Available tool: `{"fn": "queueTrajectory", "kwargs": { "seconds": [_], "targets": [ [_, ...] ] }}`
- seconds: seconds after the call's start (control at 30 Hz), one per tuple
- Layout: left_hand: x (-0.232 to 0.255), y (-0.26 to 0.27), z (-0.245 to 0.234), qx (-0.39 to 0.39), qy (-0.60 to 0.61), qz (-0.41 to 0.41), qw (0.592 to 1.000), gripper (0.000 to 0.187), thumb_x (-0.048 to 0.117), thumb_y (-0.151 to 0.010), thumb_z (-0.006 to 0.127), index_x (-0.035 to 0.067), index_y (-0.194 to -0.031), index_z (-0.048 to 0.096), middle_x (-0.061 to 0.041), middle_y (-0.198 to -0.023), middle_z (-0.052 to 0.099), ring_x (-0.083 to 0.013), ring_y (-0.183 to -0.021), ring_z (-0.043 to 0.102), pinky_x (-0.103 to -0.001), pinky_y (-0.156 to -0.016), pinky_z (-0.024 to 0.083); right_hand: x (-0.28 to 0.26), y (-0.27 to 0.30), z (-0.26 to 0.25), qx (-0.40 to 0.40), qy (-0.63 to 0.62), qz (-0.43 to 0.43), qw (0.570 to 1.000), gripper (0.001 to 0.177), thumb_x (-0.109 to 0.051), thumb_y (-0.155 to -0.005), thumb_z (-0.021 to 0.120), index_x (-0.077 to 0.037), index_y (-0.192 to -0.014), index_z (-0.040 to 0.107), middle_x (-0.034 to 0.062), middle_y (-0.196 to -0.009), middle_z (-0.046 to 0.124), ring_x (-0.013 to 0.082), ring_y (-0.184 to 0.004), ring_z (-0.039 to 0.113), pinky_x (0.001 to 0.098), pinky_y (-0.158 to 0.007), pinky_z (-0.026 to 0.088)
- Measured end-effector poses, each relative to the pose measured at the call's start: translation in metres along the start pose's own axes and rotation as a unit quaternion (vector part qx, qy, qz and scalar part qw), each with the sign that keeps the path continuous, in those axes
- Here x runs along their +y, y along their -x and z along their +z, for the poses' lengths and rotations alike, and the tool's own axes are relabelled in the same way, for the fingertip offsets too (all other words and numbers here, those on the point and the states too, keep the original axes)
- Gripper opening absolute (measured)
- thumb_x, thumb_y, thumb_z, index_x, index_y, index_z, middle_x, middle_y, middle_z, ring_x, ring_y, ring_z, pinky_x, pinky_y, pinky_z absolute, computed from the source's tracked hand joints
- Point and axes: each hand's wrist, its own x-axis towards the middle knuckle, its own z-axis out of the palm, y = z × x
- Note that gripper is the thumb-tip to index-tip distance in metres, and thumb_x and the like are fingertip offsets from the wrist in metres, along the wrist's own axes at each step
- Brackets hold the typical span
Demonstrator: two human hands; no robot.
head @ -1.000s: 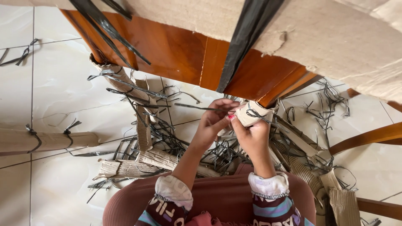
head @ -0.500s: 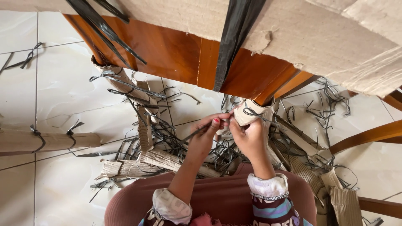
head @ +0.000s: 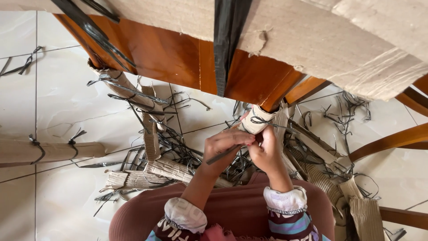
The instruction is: Wrapping the legs of a wooden chair with protective cardboard and securing it with plastic ties.
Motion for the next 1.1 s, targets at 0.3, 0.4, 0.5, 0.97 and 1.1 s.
{"fn": "queueTrajectory", "kwargs": {
  "seconds": [0.3,0.4,0.5,0.97,1.1],
  "targets": [
    [0.02,-0.005,0.011,-0.01,-0.299,0.146,0.943,0.023,-0.004,-0.098,0.059,0.008,-0.1,0.078,-0.006,-0.089,0.078,-0.0285,-0.069,0.074,-0.039,-0.081,0.064,0.0,0.016,-0.001,0.007,-0.015,-0.058,0.998,0.016,0.006,-0.088,0.052,0.003,-0.103,0.057,0.0213,-0.074,0.057,0.0312,-0.072,0.069,0.0342,-0.064,0.056],
    [0.017,-0.004,0.014,-0.003,-0.319,0.139,0.938,0.017,-0.002,-0.094,0.068,0.01,-0.099,0.079,-0.005,-0.084,0.078,-0.0253,-0.068,0.075,-0.037,-0.088,0.064,-0.012,0.013,-0.004,0.001,-0.001,-0.079,0.997,0.023,0.011,-0.089,0.049,0.004,-0.109,0.058,0.0191,-0.075,0.06,0.0317,-0.068,0.067,0.0373,-0.061,0.057],
    [0.011,-0.002,0.016,0.012,-0.325,0.133,0.936,0.015,0.001,-0.094,0.071,0.011,-0.101,0.078,-0.001,-0.084,0.079,-0.0231,-0.061,0.073,-0.035,-0.087,0.065,-0.034,0.015,-0.01,0.004,-0.05,-0.079,0.996,0.035,0.014,-0.09,0.044,0.002,-0.119,0.061,0.0151,-0.08,0.061,0.024,-0.072,0.066,0.0385,-0.068,0.058],
    [0.008,0.01,0.012,-0.082,-0.282,0.084,0.952,0.012,-0.002,-0.096,0.07,0.0,-0.098,0.058,-0.005,-0.094,0.074,-0.0199,-0.097,0.077,-0.047,-0.111,0.055,-0.056,0.061,-0.033,0.021,0.116,-0.103,0.988,0.014,0.0,-0.097,0.06,0.004,-0.107,0.069,0.0137,-0.095,0.075,0.0236,-0.081,0.074,0.0313,-0.074,0.062],
    [0.019,0.002,0.009,-0.115,-0.294,0.1,0.944,0.008,-0.008,-0.099,0.062,0.0,-0.1,0.06,-0.005,-0.103,0.076,-0.0174,-0.095,0.076,-0.05,-0.114,0.052,-0.075,0.064,-0.028,0.019,0.14,-0.154,0.978,0.012,-0.001,-0.101,0.055,0.002,-0.104,0.067,0.0099,-0.091,0.071,0.0211,-0.077,0.069,0.0295,-0.069,0.056]
  ]
}}
